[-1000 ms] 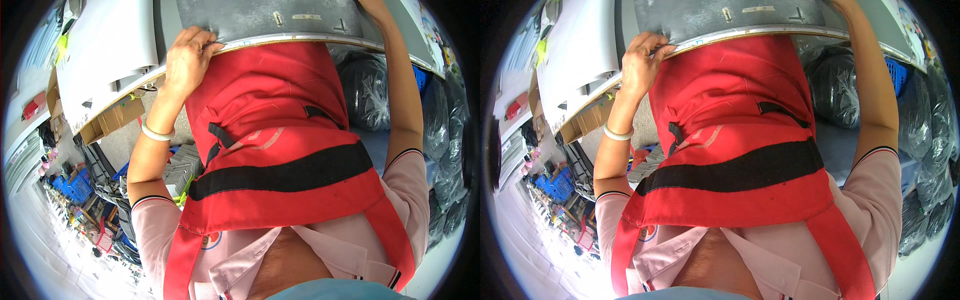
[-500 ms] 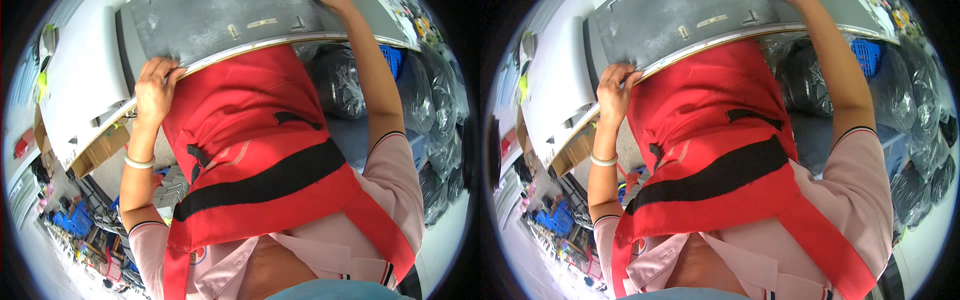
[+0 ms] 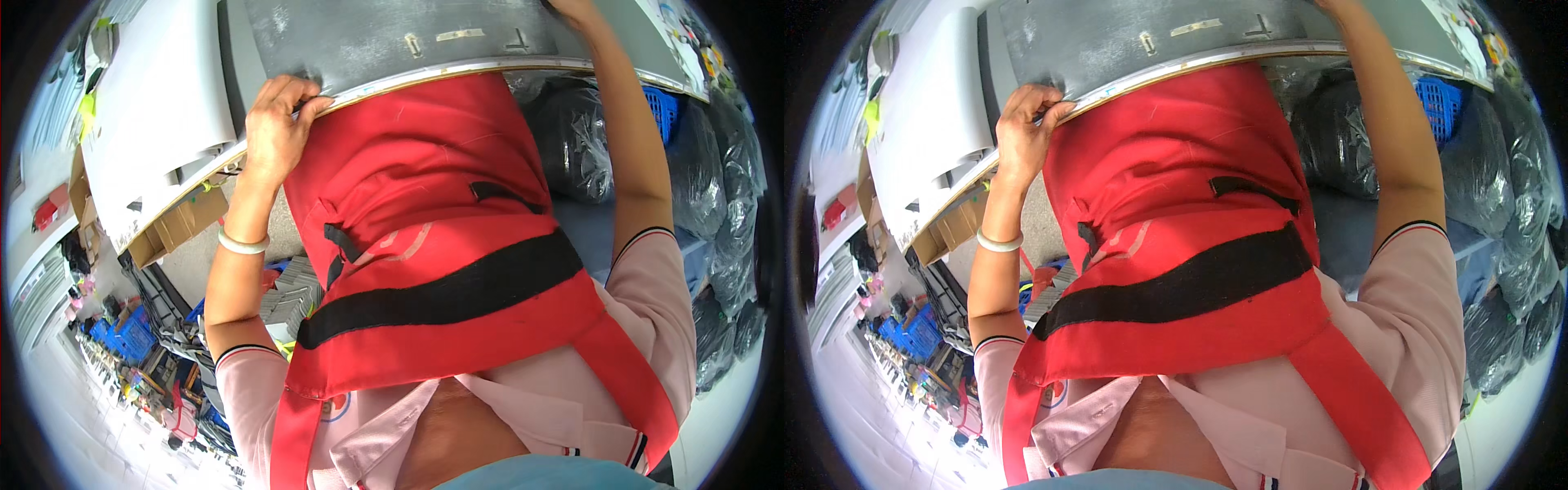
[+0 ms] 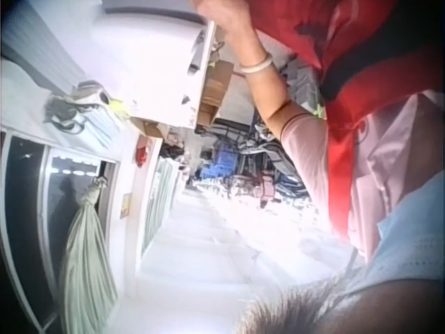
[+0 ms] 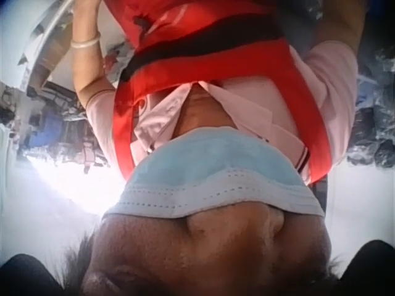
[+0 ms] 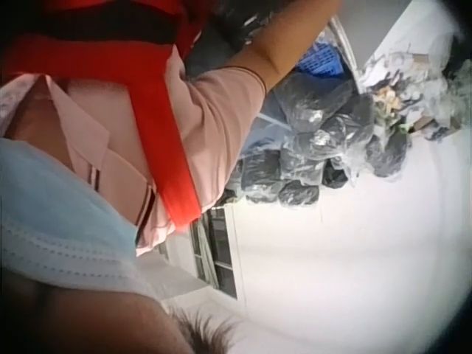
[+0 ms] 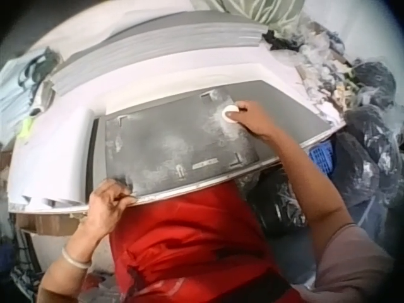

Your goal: Cleaning and wiping down curved gray industrial plastic components using a cloth.

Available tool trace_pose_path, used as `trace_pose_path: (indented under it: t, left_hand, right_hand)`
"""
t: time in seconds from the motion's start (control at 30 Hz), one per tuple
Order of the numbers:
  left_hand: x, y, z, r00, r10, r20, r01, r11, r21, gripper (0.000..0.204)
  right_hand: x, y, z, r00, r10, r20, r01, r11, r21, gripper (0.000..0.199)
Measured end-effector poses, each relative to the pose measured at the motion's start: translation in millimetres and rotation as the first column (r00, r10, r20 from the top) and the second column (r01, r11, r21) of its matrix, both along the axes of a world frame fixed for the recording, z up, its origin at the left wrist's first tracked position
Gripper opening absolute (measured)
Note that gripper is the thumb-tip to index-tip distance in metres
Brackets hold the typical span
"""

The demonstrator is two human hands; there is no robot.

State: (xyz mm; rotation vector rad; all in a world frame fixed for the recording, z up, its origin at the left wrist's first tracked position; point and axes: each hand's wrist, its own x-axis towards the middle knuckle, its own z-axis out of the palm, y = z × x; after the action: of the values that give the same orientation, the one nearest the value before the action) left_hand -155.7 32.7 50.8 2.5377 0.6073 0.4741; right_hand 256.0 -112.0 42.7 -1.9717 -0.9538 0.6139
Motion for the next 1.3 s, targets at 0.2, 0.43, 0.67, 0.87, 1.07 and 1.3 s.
trace_pose_path:
  t: [0.2,0.43,0.67,0.87,1.07,1.3]
  left_hand:
    - [-1.1,1.9,-2.8,1.0,-0.014,-0.004,0.014,1.0,0.022,0.02]
    - [-2.4,3.8,-3.2,1.0,-0.03,0.004,0.03,0.999,0.032,0.021]
    - [-2.3,4.0,-3.9,1.0,-0.016,-0.003,0.016,1.0,0.012,0.022]
    - [-2.6,2.5,-3.5,1.0,-0.025,-0.01,0.026,0.999,0.039,0.021]
    - [-1.5,-1.1,-2.7,1.0,-0.024,-0.005,0.025,0.997,0.076,0.022]
    - [32.1,0.7,25.5,0.986,-0.055,-0.157,0.069,0.994,0.089,0.03]
  right_hand:
    - [2.9,-1.7,-2.5,0.999,0.02,-0.042,-0.019,0.999,0.031,0.034]
    - [-2.1,-2.8,3.8,0.998,0.013,-0.067,-0.013,1.0,0.006,0.033]
    - [-0.1,-1.9,6.1,1.0,0.019,0.004,-0.019,0.999,-0.031,0.03]
    - [-2.1,-2.8,10.5,0.991,0.051,0.124,-0.042,0.996,-0.076,0.034]
    - [-4.0,-3.4,5.0,0.986,0.029,0.162,-0.024,0.999,-0.031,0.035]
    - [-7.2,2.1,-6.0,0.967,0.014,0.253,-0.007,0.999,-0.032,0.032]
